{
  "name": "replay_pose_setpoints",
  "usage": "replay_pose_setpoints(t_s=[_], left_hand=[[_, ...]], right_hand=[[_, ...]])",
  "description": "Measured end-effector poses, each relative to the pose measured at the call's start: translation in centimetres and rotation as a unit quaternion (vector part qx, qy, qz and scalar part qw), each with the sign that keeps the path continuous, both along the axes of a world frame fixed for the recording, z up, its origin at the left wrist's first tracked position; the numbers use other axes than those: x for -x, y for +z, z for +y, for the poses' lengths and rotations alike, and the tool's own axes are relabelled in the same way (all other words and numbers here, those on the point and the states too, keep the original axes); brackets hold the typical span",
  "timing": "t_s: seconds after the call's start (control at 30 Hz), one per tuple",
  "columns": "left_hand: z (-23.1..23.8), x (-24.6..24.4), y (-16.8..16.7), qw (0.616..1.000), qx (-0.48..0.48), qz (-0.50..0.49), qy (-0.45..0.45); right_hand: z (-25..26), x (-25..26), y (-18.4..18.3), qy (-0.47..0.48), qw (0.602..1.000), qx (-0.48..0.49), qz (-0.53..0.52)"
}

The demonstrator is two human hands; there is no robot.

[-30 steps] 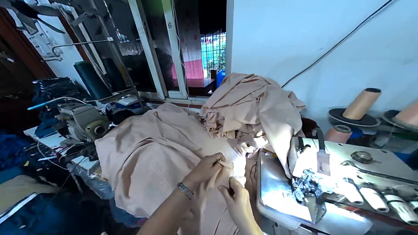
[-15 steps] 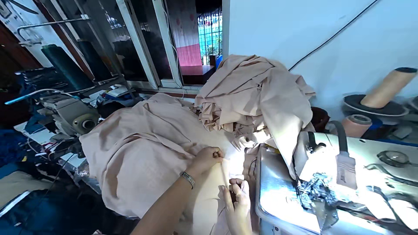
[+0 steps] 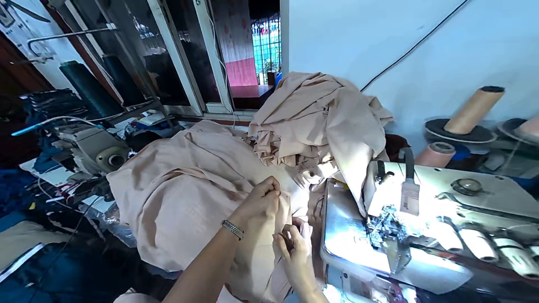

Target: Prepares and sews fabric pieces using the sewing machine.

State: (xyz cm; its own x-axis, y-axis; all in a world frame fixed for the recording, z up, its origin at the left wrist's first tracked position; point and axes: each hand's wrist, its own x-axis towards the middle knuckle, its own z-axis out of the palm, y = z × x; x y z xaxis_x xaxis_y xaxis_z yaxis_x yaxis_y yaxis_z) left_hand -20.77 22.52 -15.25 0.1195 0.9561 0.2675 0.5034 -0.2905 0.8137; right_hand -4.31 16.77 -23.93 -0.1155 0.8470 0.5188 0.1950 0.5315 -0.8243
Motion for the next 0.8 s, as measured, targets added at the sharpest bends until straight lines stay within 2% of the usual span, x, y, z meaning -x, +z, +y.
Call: replay_pose_setpoints(t_s=[0.07, 0.17, 0.3, 0.43, 0.53, 0.67, 0.8], left_hand=[[-0.7, -0.1, 1.0, 0.997, -0.042, -0.066, -0.018], [-1.5, -1.9, 2.8, 0.988, -0.106, -0.103, -0.044], [-2.8, -6.8, 4.6, 0.974, -0.137, -0.143, -0.107], [-5.7, -11.7, 6.3, 0.968, -0.12, -0.179, -0.131], [-6.2, -13.2, 6.2, 0.967, -0.104, -0.193, -0.126], [-6.6, -12.9, 5.5, 0.977, -0.068, -0.185, -0.082], [-5.0, -12.0, 3.3, 0.971, -0.085, -0.207, -0.083]], right_hand=[[-0.4, -0.4, -0.2, 0.01, 1.0, -0.017, 0.002], [-1.7, -1.5, 0.3, 0.018, 0.998, -0.017, 0.054], [-5.4, -6.5, 4.3, 0.035, 0.989, 0.02, 0.143], [-7.9, -13.0, 8.4, 0.046, 0.985, 0.063, 0.156], [-7.2, -15.3, 6.8, 0.064, 0.981, 0.095, 0.157], [-6.5, -15.1, 3.1, 0.122, 0.957, 0.139, 0.224], [-7.1, -14.5, 1.7, 0.076, 0.964, 0.142, 0.212]])
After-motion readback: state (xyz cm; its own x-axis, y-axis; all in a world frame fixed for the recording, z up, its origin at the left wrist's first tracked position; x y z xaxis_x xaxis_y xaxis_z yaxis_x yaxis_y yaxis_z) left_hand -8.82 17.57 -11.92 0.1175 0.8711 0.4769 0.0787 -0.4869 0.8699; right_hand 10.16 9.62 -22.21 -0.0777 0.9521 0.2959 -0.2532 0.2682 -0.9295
